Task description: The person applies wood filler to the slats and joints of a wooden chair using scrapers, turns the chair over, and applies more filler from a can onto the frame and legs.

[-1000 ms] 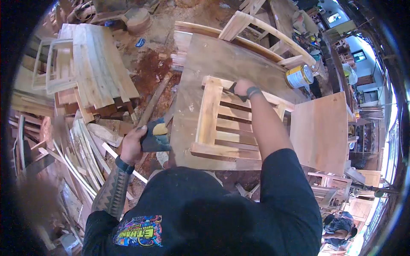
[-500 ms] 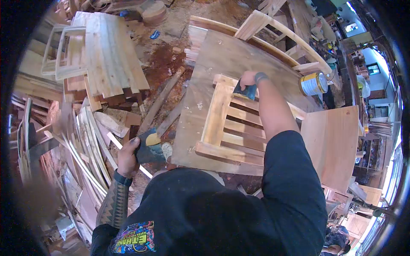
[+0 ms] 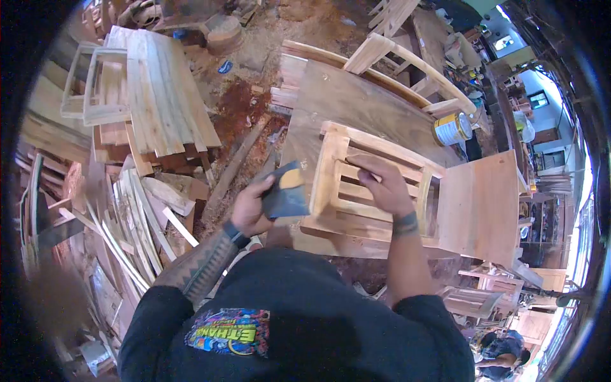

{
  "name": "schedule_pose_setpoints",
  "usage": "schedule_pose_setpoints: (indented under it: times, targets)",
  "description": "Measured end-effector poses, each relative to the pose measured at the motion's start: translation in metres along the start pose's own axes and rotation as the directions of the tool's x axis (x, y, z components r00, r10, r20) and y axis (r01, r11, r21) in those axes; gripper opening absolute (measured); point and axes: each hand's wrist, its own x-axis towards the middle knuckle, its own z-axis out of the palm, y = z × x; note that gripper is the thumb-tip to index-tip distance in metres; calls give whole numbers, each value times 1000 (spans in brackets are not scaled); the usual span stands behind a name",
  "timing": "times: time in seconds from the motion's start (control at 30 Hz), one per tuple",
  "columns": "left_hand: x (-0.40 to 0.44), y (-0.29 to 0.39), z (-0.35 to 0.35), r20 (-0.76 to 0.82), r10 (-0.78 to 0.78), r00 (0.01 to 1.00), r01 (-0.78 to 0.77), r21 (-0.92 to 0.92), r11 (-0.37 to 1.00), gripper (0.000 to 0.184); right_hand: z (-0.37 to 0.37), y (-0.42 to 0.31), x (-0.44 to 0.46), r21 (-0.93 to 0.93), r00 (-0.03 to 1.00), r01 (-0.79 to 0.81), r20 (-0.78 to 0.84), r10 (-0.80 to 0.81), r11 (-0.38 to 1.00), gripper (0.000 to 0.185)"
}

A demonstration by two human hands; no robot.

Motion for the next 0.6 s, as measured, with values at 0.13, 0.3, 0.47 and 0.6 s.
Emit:
schedule_pose_setpoints:
  times: [0.13, 0.3, 0.47, 0.6]
  targets:
    - [31, -13, 32, 54, -66, 996, 73, -129, 989, 42, 53, -40, -37, 507, 917, 19, -353, 187, 862, 44]
    - [41, -39, 83, 191, -42, 981, 58, -80, 995, 44, 79, -70, -51, 519, 700, 191, -667, 255, 833, 45]
    - [47, -70, 109, 253, 7, 968, 4, -46, 999, 45, 71, -44, -66, 728, 594, 394, -668, 449, 561, 41]
    - [52, -87, 136, 223, 45, 974, -71, 111, 991, 44, 68, -17, -81, 803, 521, 424, -594, 613, 418, 40]
